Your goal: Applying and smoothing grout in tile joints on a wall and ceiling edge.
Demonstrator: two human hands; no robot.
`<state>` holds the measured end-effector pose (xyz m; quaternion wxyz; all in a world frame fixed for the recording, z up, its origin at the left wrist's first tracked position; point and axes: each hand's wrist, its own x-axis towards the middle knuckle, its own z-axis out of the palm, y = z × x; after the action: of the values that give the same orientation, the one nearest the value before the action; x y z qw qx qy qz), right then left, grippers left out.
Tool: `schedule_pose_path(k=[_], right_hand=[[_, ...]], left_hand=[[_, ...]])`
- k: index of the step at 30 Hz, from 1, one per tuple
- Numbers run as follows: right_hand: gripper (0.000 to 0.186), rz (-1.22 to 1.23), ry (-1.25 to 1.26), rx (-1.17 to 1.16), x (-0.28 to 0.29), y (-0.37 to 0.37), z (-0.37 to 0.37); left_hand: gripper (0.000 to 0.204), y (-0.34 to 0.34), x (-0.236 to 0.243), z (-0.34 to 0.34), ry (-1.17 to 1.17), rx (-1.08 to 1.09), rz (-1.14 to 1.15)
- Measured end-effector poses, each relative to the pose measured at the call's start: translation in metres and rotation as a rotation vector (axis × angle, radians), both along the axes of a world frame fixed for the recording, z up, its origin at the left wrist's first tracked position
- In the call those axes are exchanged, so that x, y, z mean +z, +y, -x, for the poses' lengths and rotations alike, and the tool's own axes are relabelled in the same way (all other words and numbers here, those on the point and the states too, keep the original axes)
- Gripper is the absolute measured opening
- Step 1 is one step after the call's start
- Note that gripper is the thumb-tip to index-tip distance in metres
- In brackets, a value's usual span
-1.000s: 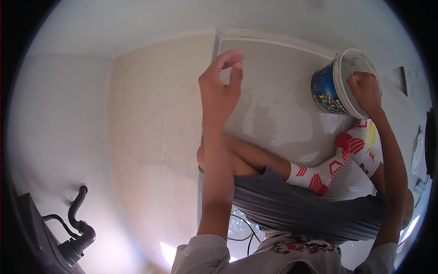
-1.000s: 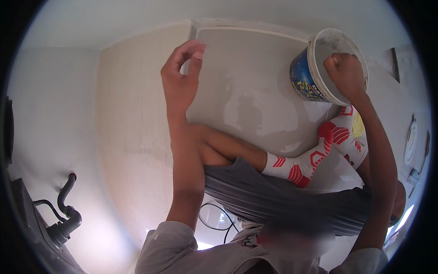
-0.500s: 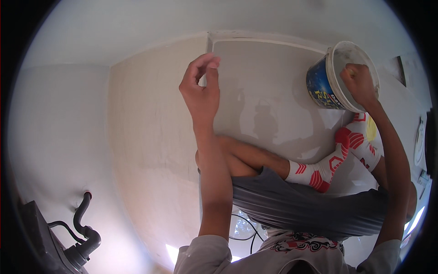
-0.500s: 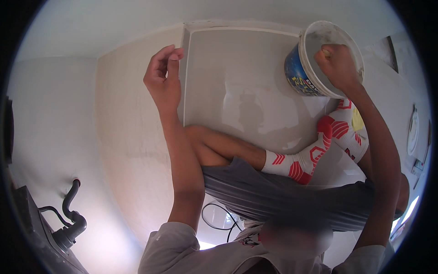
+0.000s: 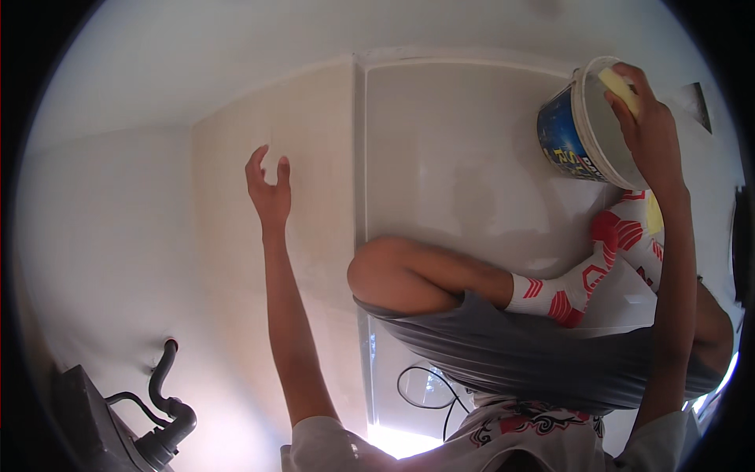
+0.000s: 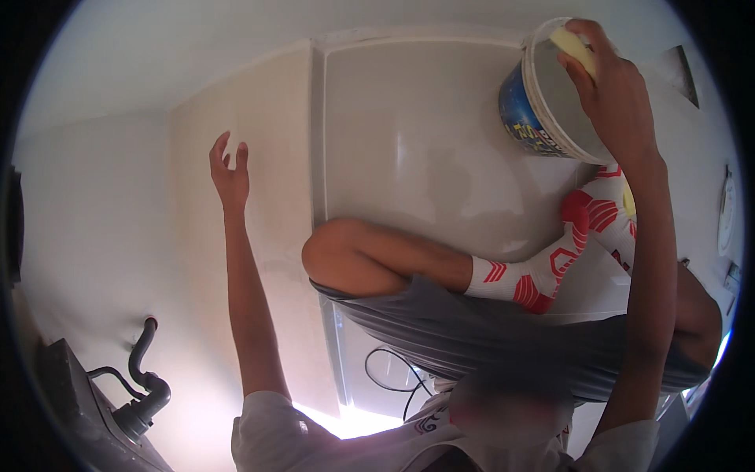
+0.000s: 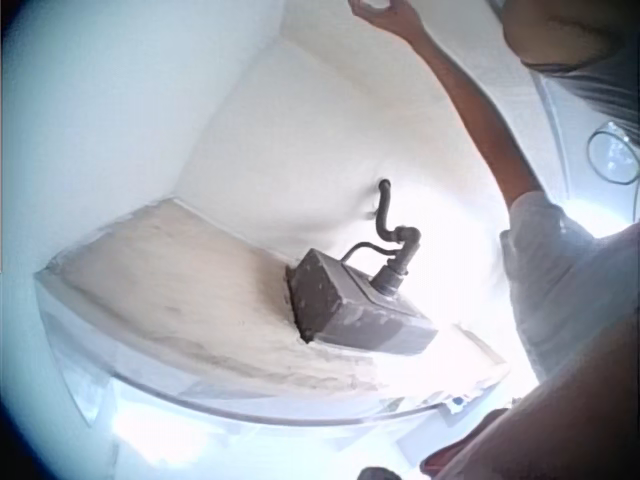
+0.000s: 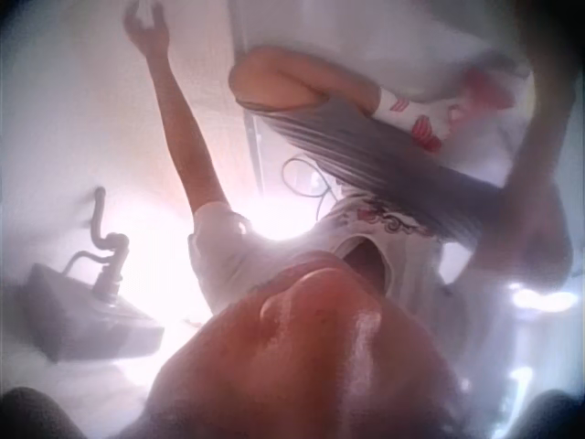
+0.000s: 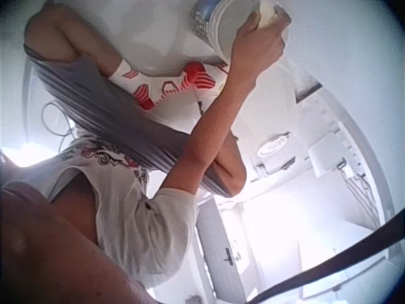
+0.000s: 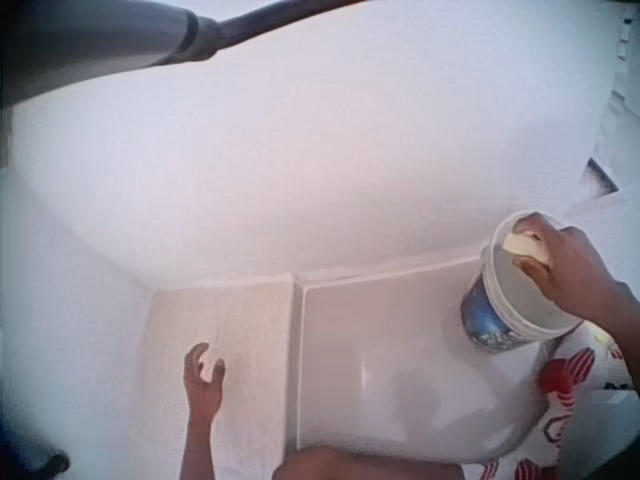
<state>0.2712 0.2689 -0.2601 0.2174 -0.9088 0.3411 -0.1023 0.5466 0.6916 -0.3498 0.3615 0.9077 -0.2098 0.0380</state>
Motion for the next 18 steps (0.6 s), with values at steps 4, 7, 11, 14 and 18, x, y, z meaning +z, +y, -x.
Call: schedule_pose_path(k=[4,7,11,14,18], right_hand=[[0.033,0.169,0.112,0.268,-0.023,-0.020,0.010],[0.040,0.221,-0.005,0.340,-0.018,-0.009,0.015],[0.042,0.067,-0.142,0.158,-0.004,0.029,-0.002],[0.041,-0.254,-0.564,0.305,-0.035,0.078,-0.044],[0.035,-0.379,-0.452,0.160,-0.145,0.118,-0.130]], left_hand=[[0.056,0.050,-0.032,-0.019,-0.132,0.089,-0.198],[0.063,0.050,-0.062,-0.020,-0.233,0.124,-0.300],[0.069,0.029,-0.070,-0.009,-0.173,0.160,-0.373],[0.067,0.033,-0.066,-0.012,-0.109,0.178,-0.365],[0.065,0.027,-0.067,-0.013,-0.066,0.199,-0.383]])
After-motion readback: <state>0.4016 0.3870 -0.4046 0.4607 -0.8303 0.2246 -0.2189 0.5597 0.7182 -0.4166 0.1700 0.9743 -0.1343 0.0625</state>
